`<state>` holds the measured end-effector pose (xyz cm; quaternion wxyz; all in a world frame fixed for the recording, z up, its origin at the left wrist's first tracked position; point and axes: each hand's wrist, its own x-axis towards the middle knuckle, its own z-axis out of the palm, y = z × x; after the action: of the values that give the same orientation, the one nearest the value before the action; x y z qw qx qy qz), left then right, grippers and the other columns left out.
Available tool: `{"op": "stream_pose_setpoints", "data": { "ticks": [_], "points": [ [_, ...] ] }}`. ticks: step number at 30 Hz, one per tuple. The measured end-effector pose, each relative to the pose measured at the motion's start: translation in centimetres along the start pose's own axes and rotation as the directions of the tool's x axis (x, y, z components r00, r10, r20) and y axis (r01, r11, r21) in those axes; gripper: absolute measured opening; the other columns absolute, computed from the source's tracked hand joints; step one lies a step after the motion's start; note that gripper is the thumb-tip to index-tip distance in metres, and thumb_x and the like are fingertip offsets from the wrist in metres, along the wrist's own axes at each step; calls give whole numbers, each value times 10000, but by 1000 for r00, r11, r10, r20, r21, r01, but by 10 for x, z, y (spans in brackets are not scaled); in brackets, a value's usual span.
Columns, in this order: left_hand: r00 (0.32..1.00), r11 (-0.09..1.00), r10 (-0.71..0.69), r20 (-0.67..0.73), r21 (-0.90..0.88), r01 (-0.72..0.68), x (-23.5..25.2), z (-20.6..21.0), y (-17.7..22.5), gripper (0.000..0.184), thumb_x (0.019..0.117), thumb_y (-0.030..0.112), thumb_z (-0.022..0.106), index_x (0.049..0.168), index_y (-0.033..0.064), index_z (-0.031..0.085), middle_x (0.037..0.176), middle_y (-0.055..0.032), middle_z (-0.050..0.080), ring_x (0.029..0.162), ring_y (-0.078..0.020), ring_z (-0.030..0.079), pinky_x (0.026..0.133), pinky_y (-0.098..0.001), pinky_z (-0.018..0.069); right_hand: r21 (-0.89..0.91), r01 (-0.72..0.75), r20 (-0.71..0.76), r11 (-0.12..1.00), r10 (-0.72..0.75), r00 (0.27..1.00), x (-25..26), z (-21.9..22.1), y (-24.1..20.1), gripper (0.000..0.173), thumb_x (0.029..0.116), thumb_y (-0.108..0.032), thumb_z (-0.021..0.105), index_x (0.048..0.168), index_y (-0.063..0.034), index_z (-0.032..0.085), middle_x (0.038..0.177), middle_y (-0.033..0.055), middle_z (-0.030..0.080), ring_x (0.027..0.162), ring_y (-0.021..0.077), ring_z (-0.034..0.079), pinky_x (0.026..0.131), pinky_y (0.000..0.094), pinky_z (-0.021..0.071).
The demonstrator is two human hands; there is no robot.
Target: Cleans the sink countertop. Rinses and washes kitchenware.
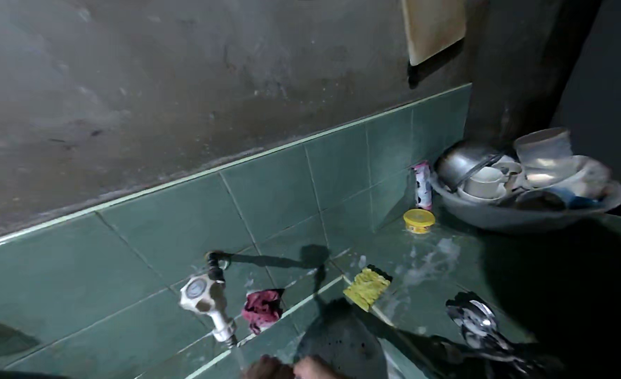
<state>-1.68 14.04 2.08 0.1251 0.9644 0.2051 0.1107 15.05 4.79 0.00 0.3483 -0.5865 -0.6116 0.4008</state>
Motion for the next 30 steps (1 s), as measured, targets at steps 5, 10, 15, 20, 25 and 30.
{"op": "stream_pose_setpoints", "data": {
  "ticks": [5, 10, 15, 20, 25, 30],
  "points": [
    [933, 934, -353, 67, -38, 356, -13, -15, -20, 279, 1019, 118, 563, 1186, -48, 712, 1169, -297, 690, 1078, -501, 673, 937, -670, 513, 279, -74, -90, 957, 103, 991, -17, -12, 17, 133, 814, 80, 623, 947, 77, 628, 808, 99, 598, 719, 147, 561, 684, 358, 489],
    [996, 990, 78, -32, 123, -73, 11, 2, 2, 183, 981, 87, 605, 1047, -13, 744, 1057, -220, 729, 1037, -422, 704, 844, -581, 580, 284, -44, -117, 958, 80, 990, -19, 4, 20, 69, 836, 61, 612, 900, 85, 619, 751, 77, 555, 681, 129, 509, 652, 341, 445],
    [880, 879, -472, 58, -52, 474, -13, -22, -20, 297, 1039, 106, 517, 1225, -76, 661, 1230, -303, 658, 1087, -490, 669, 947, -634, 517, 368, 34, -394, 929, 123, 911, -47, 5, 28, 119, 810, 61, 591, 914, 53, 649, 763, 55, 641, 695, 93, 620, 673, 319, 537],
    [976, 974, -181, 118, 158, 161, -11, -30, -4, 279, 1033, 76, 511, 1212, -31, 696, 1230, -237, 691, 1156, -419, 666, 964, -574, 534, 7, -204, -153, 979, 203, 967, -45, 9, 7, 252, 944, -74, 615, 1064, 143, 659, 968, 304, 678, 938, 412, 672, 867, 579, 512],
    [994, 981, 108, -33, 168, -101, 6, -12, -11, 200, 952, -25, 569, 1078, -36, 724, 1131, -225, 714, 1123, -413, 675, 943, -562, 548, -40, -151, -241, 988, 137, 961, -26, 19, -16, 195, 922, -23, 596, 1022, 125, 675, 908, 281, 676, 878, 405, 668, 813, 570, 517],
    [904, 924, -381, 196, 62, 376, -2, -32, -19, 370, 1048, 36, 458, 1387, -68, 565, 1449, -277, 541, 1346, -437, 532, 1107, -564, 433, 71, -117, -257, 991, 132, 957, -42, 13, 1, 196, 933, -33, 591, 1003, 138, 657, 853, 247, 660, 801, 328, 653, 775, 503, 522]
  ]
}}
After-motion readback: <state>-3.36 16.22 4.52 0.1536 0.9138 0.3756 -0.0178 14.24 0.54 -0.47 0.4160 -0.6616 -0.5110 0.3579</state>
